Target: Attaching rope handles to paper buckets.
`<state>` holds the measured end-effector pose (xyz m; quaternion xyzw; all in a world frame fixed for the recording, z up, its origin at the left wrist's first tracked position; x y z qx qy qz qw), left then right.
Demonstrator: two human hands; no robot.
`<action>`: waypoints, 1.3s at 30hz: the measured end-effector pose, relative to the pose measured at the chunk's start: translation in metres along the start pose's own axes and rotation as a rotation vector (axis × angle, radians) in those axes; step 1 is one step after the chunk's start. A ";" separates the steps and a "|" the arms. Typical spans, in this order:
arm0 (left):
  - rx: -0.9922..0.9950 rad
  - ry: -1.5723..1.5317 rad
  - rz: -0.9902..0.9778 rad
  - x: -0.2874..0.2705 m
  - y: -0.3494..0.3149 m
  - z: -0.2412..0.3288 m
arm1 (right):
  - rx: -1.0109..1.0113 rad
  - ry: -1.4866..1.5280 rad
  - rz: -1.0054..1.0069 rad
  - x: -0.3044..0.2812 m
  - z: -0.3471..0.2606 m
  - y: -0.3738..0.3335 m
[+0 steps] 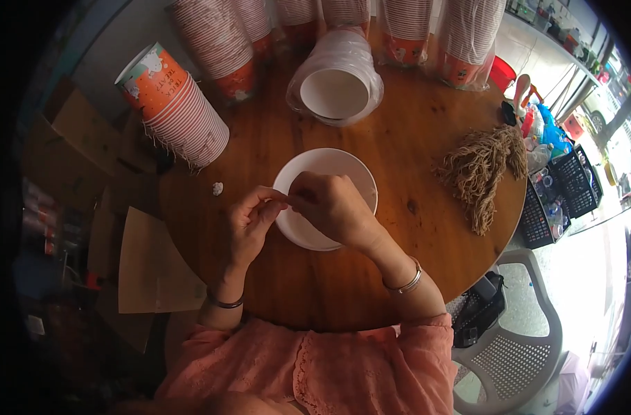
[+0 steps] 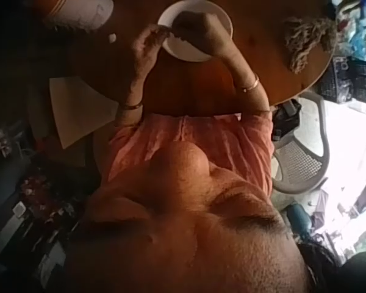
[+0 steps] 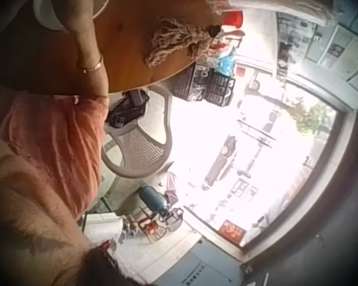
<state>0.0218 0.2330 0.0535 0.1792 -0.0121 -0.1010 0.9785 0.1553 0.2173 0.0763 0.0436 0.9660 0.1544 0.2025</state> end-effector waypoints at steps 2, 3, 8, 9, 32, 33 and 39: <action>-0.044 -0.063 0.028 -0.003 0.001 -0.003 | -0.069 -0.027 0.012 0.004 -0.004 0.000; -0.086 -0.128 0.050 -0.004 0.002 -0.006 | -0.138 -0.055 0.031 0.004 -0.011 0.000; -0.166 -0.310 0.113 -0.007 0.005 -0.011 | -0.143 0.029 0.026 0.007 -0.018 -0.002; -0.186 -0.384 0.127 -0.008 0.005 -0.012 | -0.117 0.049 0.022 0.007 -0.018 -0.003; -0.076 -0.198 0.141 -0.007 -0.009 -0.016 | -0.153 0.084 0.029 0.001 -0.022 -0.006; -0.066 -0.178 0.134 -0.007 -0.009 -0.014 | -0.156 0.081 0.032 0.000 -0.023 -0.006; -0.090 -0.122 0.103 -0.004 -0.009 -0.009 | -0.160 0.070 0.021 -0.001 -0.027 -0.007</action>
Point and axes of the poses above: each hand's wrist, its own y-axis towards the middle knuckle, its own x-axis out of the palm, z = x × y, the point moved 10 cm from there along y, towards the middle knuckle, and after that the axes turned 12 degrees about z, right-handed, at the moved point
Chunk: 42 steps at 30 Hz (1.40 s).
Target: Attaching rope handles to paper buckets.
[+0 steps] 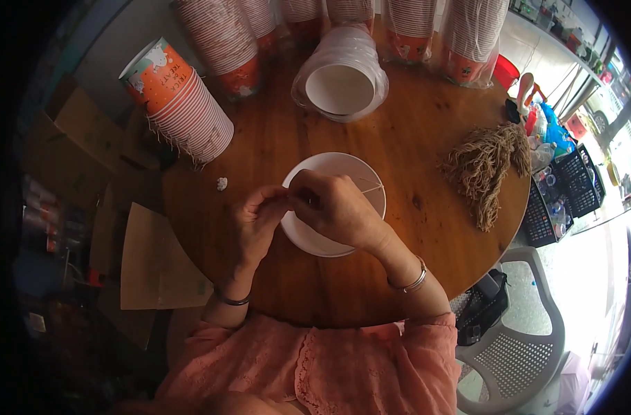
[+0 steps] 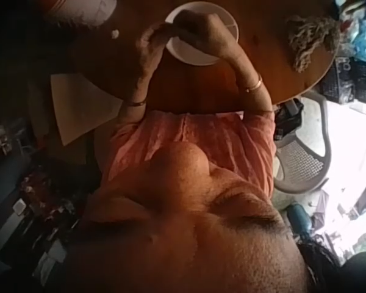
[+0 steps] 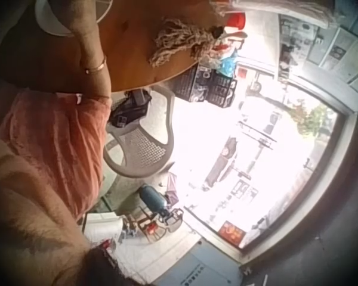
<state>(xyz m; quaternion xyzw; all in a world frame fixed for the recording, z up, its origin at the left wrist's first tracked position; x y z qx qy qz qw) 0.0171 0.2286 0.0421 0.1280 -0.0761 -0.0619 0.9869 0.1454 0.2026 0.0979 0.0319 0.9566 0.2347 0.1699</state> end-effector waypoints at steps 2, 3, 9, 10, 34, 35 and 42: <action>-0.005 -0.019 -0.002 0.000 0.000 -0.001 | 0.005 -0.002 -0.003 0.000 -0.002 0.000; -0.010 -0.039 -0.005 0.000 0.000 -0.001 | 0.011 -0.005 -0.006 0.000 -0.003 0.000; -0.013 0.025 -0.079 0.005 0.002 0.000 | -0.023 -0.074 0.033 -0.003 0.000 0.000; -0.013 0.027 -0.078 0.003 0.003 -0.001 | -0.023 -0.073 0.032 -0.002 0.001 0.000; -0.074 -0.187 -0.154 0.007 0.006 -0.003 | 0.120 0.152 -0.054 0.007 0.025 0.001; -0.030 -0.135 -0.126 0.004 0.007 -0.002 | 0.096 0.115 -0.050 0.006 0.025 0.001; 0.084 -0.082 -0.010 0.000 0.004 0.006 | 0.053 0.040 -0.052 0.009 0.020 -0.003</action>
Point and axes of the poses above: each hand's wrist, its own y-axis towards the middle knuckle, its own x-axis out of the palm, z = x × y, the point moved 10 cm from there along y, towards the middle knuckle, and after that the axes turned 12 degrees about z, right-handed, at the moved point
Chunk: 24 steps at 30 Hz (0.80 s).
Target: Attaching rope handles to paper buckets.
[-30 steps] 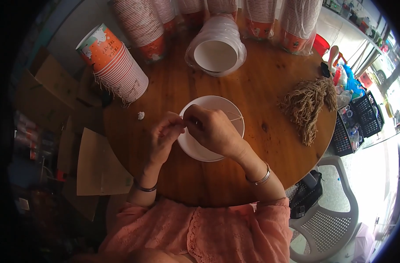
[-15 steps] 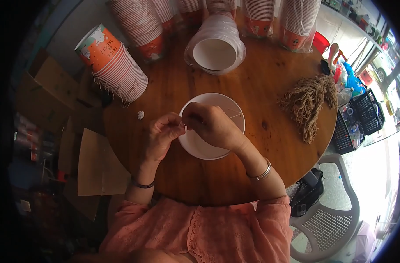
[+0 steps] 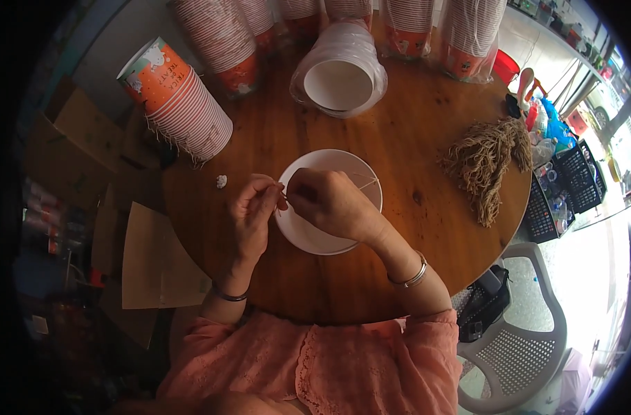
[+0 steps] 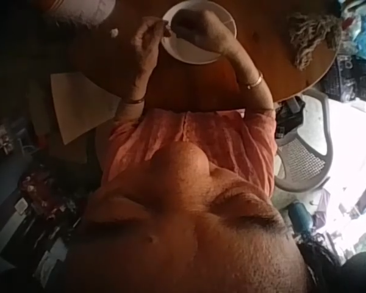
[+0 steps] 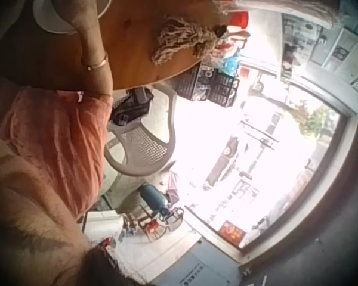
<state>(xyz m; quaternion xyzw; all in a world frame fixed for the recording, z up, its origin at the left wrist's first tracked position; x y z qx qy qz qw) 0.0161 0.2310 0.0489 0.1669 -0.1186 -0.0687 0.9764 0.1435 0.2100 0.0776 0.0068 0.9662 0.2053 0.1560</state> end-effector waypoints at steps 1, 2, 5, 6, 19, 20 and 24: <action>0.000 0.001 0.001 0.000 0.000 0.000 | 0.000 0.001 -0.001 0.000 0.000 0.000; -0.008 -0.021 0.003 0.001 -0.001 0.000 | 0.074 -0.007 -0.031 0.002 0.008 -0.001; 0.005 -0.039 0.004 0.002 -0.001 0.000 | 0.139 -0.035 -0.048 0.002 0.012 0.000; 0.024 -0.035 0.002 0.002 -0.001 0.001 | 0.129 -0.056 -0.035 0.000 0.010 0.000; 0.235 0.153 -0.060 0.013 -0.002 0.030 | 0.144 0.118 0.010 0.004 0.004 0.000; 0.240 0.171 -0.061 0.011 -0.002 0.029 | 0.159 0.071 -0.003 0.004 0.001 0.001; 0.226 0.168 -0.096 0.010 -0.003 0.027 | 0.157 0.105 0.020 0.006 0.006 0.000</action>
Point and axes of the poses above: each hand's wrist, its own y-axis towards the middle knuckle, its own x-axis out of the palm, z = x × y, the point moved 10 cm from there along y, towards the middle knuckle, and after that the axes turned 12 degrees about z, right-handed, at the moved point
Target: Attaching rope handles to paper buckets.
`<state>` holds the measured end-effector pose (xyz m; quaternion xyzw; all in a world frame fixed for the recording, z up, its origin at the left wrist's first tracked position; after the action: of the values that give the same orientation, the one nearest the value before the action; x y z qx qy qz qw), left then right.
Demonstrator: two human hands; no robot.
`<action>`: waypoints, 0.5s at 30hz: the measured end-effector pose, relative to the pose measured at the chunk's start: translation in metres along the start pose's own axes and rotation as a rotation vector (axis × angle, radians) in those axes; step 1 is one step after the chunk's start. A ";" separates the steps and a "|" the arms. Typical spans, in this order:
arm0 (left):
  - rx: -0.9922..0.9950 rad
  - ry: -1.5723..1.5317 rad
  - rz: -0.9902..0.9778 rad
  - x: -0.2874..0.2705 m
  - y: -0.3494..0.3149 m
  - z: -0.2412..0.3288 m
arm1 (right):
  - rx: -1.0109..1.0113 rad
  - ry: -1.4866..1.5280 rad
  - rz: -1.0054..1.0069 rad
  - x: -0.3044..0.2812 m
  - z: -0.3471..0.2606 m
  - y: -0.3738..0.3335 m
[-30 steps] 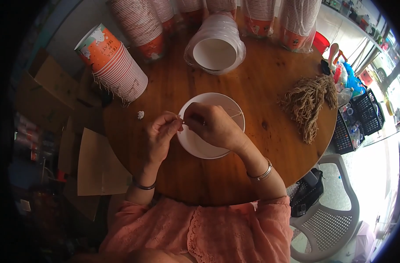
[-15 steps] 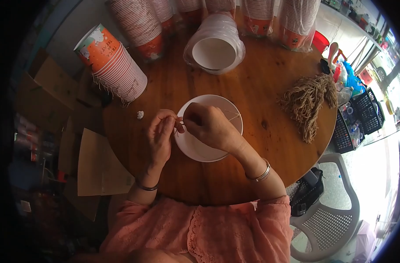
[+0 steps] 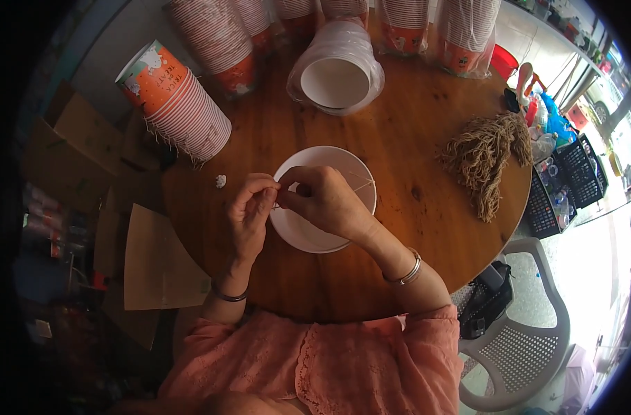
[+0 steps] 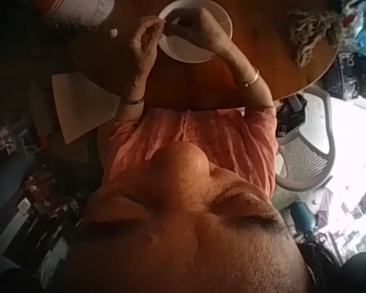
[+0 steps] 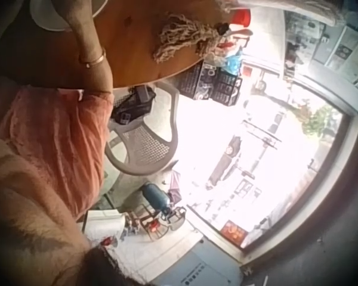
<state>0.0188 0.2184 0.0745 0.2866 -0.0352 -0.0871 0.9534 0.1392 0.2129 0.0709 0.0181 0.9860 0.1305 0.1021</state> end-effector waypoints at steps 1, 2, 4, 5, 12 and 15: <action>0.000 0.000 -0.001 0.001 -0.001 0.001 | 0.000 0.001 0.001 0.000 0.003 0.000; -0.109 -0.069 0.031 -0.001 -0.002 -0.005 | 0.015 0.031 -0.002 0.001 0.007 0.001; -0.219 -0.137 0.062 -0.004 -0.004 -0.012 | 0.030 0.061 -0.005 0.000 0.007 0.002; -0.223 -0.091 0.022 -0.003 -0.004 -0.013 | 0.063 0.038 -0.007 -0.003 0.005 0.002; -0.171 -0.020 -0.066 -0.006 -0.007 -0.019 | 0.107 0.119 0.028 -0.004 0.004 0.002; -0.163 -0.020 -0.044 -0.006 -0.006 -0.018 | 0.129 0.138 0.049 -0.006 0.005 0.003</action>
<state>0.0140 0.2244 0.0559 0.2079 -0.0311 -0.1137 0.9710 0.1463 0.2165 0.0684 0.0396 0.9963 0.0701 0.0295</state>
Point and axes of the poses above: each hand's wrist, its own y-axis towards the middle knuckle, its own x-axis out of the palm, z = x × y, the point moved 10 cm from there along y, towards the middle knuckle, and after that the axes turned 12 degrees about z, right-handed, at the moved point
